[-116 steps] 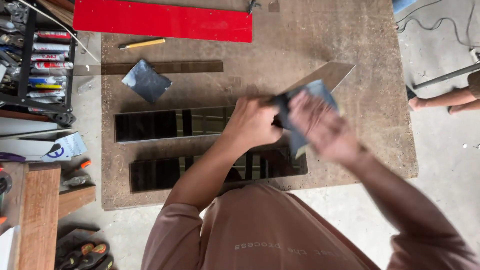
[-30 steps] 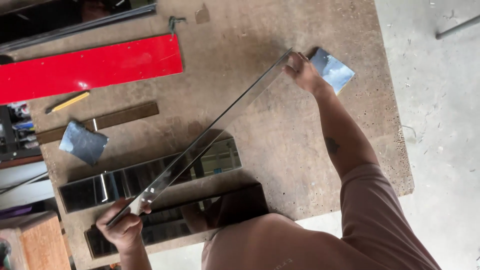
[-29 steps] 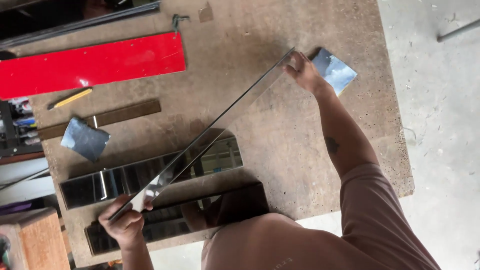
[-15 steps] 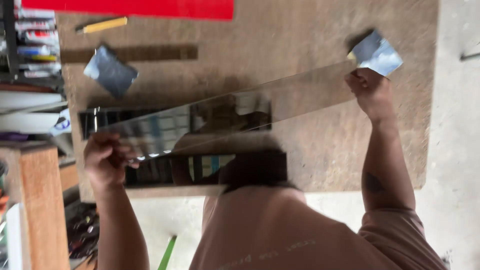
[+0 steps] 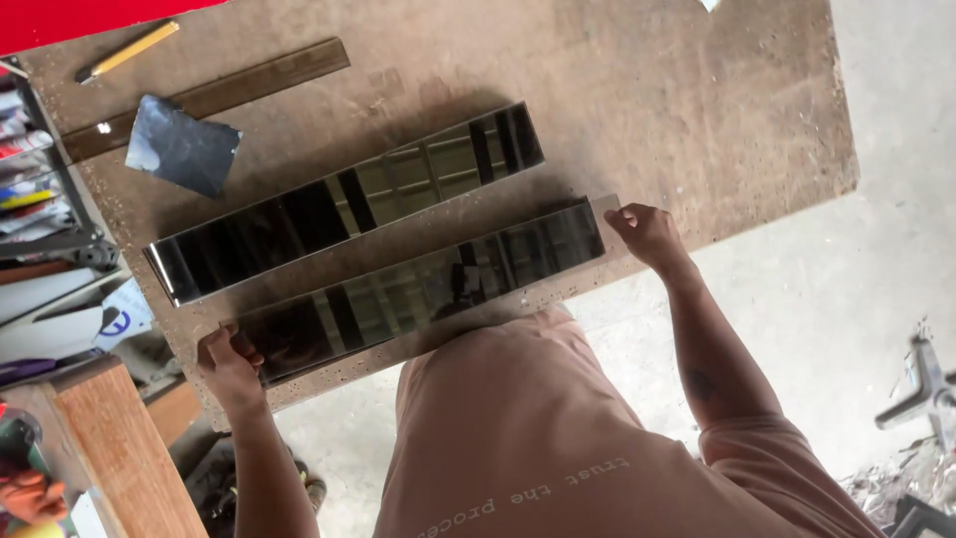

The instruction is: Sanding the sharp edges of glass strips using sandpaper at a workbench.

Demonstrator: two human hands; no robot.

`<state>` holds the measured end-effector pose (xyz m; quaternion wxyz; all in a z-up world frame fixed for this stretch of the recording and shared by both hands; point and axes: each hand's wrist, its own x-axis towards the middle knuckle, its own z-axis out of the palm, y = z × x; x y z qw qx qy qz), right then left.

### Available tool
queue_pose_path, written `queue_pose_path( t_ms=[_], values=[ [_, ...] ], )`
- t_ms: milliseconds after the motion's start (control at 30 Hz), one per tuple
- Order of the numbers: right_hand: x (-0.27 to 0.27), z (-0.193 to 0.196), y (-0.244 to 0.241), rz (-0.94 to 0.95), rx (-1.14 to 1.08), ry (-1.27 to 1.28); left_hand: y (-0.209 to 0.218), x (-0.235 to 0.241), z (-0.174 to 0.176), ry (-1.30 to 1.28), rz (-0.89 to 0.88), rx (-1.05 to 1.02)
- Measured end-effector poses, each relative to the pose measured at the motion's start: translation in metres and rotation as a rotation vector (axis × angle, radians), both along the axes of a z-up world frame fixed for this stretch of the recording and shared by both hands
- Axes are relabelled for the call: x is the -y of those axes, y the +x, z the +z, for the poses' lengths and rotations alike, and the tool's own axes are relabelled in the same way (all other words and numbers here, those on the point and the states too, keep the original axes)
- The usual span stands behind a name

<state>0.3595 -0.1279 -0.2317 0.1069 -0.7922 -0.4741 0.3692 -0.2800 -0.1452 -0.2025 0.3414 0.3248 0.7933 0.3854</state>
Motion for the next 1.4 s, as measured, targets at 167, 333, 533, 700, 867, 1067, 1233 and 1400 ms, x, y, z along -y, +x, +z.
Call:
queue_pose_path(
  t_ms=[167, 333, 533, 700, 867, 1067, 1233, 1400],
  values=[
    [0.003, 0.001, -0.022, 0.027, 0.048, 0.067, -0.016, 0.004, -0.007, -0.076, -0.039, -0.176],
    [-0.003, -0.017, -0.021, 0.038, 0.096, 0.100, -0.007, -0.001, 0.021, -0.155, -0.120, -0.287],
    [-0.012, 0.070, -0.056, 0.162, 0.208, -0.001, -0.006, 0.002, 0.091, -0.235, -0.258, -0.742],
    [-0.011, 0.114, -0.107, 0.494, 0.331, 0.249, -0.018, 0.013, 0.076, 0.188, -0.606, -0.678],
    [-0.011, 0.060, -0.140, 1.047, 0.555, 0.108, 0.061, -0.003, 0.078, -0.392, -1.417, -0.839],
    [-0.016, 0.035, -0.139, 1.154, 0.656, 0.269, 0.063, -0.014, 0.028, -0.272, -1.530, -1.054],
    [-0.014, 0.014, -0.130, 1.133, 0.652, 0.382, 0.068, -0.017, 0.031, -0.214, -1.540, -1.030],
    [-0.011, 0.001, -0.127, 1.114, 0.608, 0.366, 0.066, -0.010, 0.027, -0.223, -1.569, -0.990]
  ],
)
